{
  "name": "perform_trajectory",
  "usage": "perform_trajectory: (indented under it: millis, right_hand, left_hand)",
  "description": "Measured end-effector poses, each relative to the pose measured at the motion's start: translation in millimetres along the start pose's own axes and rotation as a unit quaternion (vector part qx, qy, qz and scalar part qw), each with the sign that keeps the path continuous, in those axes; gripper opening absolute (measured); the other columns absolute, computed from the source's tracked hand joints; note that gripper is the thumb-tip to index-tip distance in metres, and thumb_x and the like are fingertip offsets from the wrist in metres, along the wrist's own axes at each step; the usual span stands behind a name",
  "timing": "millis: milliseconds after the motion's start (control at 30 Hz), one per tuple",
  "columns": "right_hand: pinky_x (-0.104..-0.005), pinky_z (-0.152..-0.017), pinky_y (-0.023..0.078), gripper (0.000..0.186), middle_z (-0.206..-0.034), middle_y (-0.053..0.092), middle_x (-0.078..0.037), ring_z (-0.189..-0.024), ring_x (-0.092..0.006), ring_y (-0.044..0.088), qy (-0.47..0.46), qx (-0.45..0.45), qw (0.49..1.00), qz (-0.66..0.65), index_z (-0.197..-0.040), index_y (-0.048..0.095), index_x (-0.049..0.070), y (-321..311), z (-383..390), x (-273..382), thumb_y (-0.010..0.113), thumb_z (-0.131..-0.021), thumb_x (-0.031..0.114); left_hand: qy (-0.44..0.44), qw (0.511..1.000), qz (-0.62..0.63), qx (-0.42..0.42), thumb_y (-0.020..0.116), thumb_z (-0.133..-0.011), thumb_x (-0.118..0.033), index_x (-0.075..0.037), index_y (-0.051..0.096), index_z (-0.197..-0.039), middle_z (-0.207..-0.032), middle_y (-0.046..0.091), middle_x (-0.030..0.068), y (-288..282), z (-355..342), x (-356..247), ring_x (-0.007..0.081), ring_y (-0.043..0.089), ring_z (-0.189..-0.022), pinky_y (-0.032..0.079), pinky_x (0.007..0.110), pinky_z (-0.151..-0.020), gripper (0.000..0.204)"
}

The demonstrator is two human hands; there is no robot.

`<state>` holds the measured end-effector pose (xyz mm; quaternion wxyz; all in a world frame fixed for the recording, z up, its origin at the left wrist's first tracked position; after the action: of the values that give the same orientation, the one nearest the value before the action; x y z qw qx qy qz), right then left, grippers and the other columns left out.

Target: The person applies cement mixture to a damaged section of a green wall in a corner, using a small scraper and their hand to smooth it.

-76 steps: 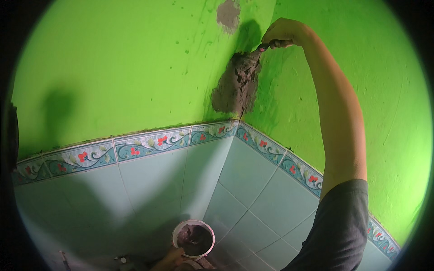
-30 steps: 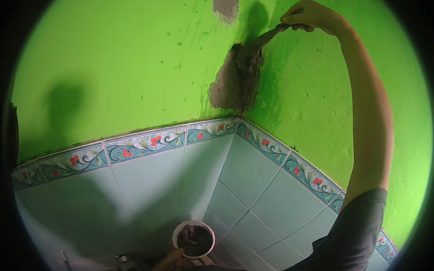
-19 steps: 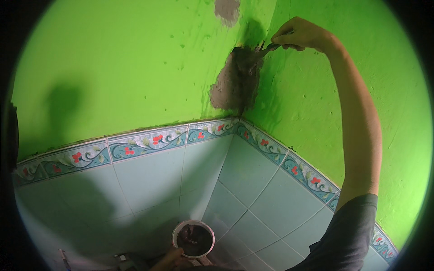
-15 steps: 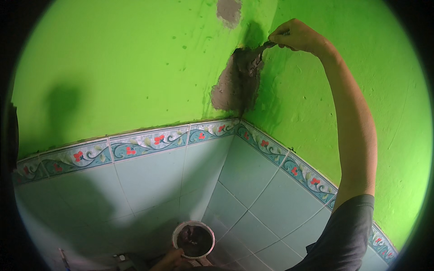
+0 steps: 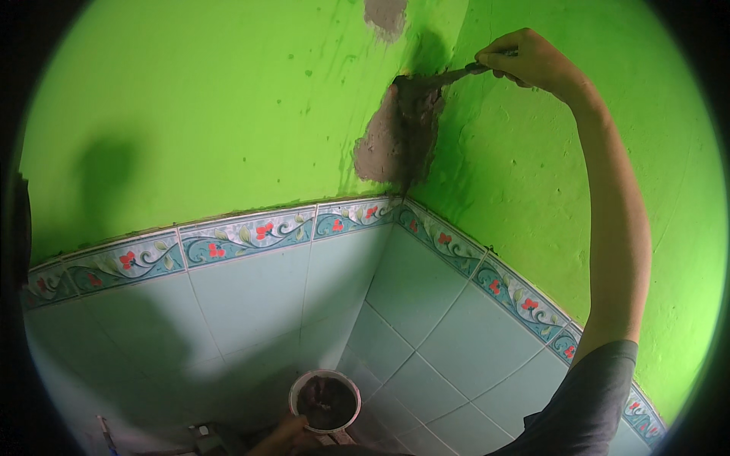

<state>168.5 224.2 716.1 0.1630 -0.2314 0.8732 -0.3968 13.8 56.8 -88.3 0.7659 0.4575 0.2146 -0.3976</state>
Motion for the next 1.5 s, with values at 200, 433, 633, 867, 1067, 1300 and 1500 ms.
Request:
perform_trajectory:
  millis: [200, 433, 633, 867, 1067, 1300, 1500]
  right_hand:
    - [-0.0228, -0.046, 0.04, 0.031, -0.071, 0.066, -0.001, -0.052, -0.0053, 0.05, -0.024, 0.061, 0.998, -0.012, -0.106, 0.075, 0.004, 50, -6, 7, 0.069, -0.092, 0.031]
    - [-0.0268, -0.056, 0.047, 0.03, -0.073, 0.068, -0.002, -0.059, -0.0083, 0.056, -0.091, -0.01, 0.996, 0.021, -0.106, 0.075, 0.006, 49, -26, 7, 0.068, -0.092, 0.031]
    - [-0.0292, -0.069, 0.053, 0.031, -0.08, 0.072, -0.009, -0.072, -0.014, 0.065, -0.092, -0.086, 0.992, 0.006, -0.106, 0.074, 0.002, 29, -19, 7, 0.069, -0.09, 0.029]
    - [-0.0278, -0.062, 0.048, 0.033, -0.075, 0.069, -0.004, -0.067, -0.0101, 0.059, -0.056, -0.097, 0.994, 0.018, -0.107, 0.074, 0.004, 18, 0, 1, 0.067, -0.093, 0.033]
    - [-0.0279, -0.058, 0.045, 0.033, -0.073, 0.067, -0.003, -0.063, -0.0089, 0.055, -0.05, -0.044, 0.997, 0.034, -0.107, 0.074, 0.005, 28, 13, 11, 0.067, -0.093, 0.033]
    - [-0.0289, -0.063, 0.048, 0.033, -0.074, 0.068, -0.004, -0.067, -0.0108, 0.059, -0.058, -0.089, 0.994, -0.026, -0.106, 0.075, 0.003, 34, -2, 10, 0.068, -0.091, 0.032]
    - [-0.0283, -0.061, 0.048, 0.033, -0.075, 0.068, -0.004, -0.066, -0.01, 0.058, -0.054, -0.109, 0.992, -0.02, -0.106, 0.075, 0.003, 24, 2, 9, 0.068, -0.092, 0.032]
  left_hand:
    - [0.043, 0.998, 0.053, -0.015, 0.042, -0.078, 0.008, 0.006, 0.037, -0.137, -0.122, 0.056, 0.0287, -6, -5, 0, 0.0414, 0.068, -0.1, 0.063, 0.054, -0.079, 0.059]
    - [0.023, 0.996, 0.044, -0.075, 0.042, -0.077, 0.011, 0.006, 0.037, -0.137, -0.125, 0.054, 0.0294, -16, -13, 8, 0.0445, 0.066, -0.101, 0.064, 0.057, -0.076, 0.06]
    - [0.017, 0.999, -0.014, -0.046, 0.047, -0.076, 0.008, -0.002, 0.037, -0.14, -0.123, 0.055, 0.0227, -8, -4, -6, 0.0397, 0.065, -0.102, 0.061, 0.053, -0.085, 0.066]
    - [0.036, 0.999, 0.026, 0.007, 0.048, -0.074, 0.007, -0.002, 0.033, -0.142, -0.128, 0.052, 0.0243, -3, 3, -11, 0.0422, 0.064, -0.105, 0.061, 0.053, -0.085, 0.071]
    - [0.044, 0.999, 0.02, -0.015, 0.043, -0.08, 0.007, 0.003, 0.035, -0.14, -0.124, 0.056, 0.0276, 0, 0, -8, 0.0432, 0.067, -0.1, 0.064, 0.055, -0.077, 0.061]
    - [0.02, 0.999, 0.033, -0.022, 0.041, -0.079, 0.01, 0.002, 0.035, -0.14, -0.126, 0.054, 0.0292, -19, -22, 13, 0.0437, 0.066, -0.102, 0.064, 0.055, -0.076, 0.062]
    - [0.048, 0.999, -0.014, -0.014, 0.041, -0.08, 0.009, -0.002, 0.036, -0.14, -0.128, 0.054, 0.0276, -11, -13, -2, 0.044, 0.065, -0.104, 0.064, 0.056, -0.076, 0.062]
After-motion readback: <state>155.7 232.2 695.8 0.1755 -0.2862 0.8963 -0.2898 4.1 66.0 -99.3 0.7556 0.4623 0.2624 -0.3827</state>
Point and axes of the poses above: each hand's wrist, its own z-axis away from the middle knuckle, its own y-axis out of the palm, x = y × z, the point moved 7 cm from there along -z, towards the middle knuckle
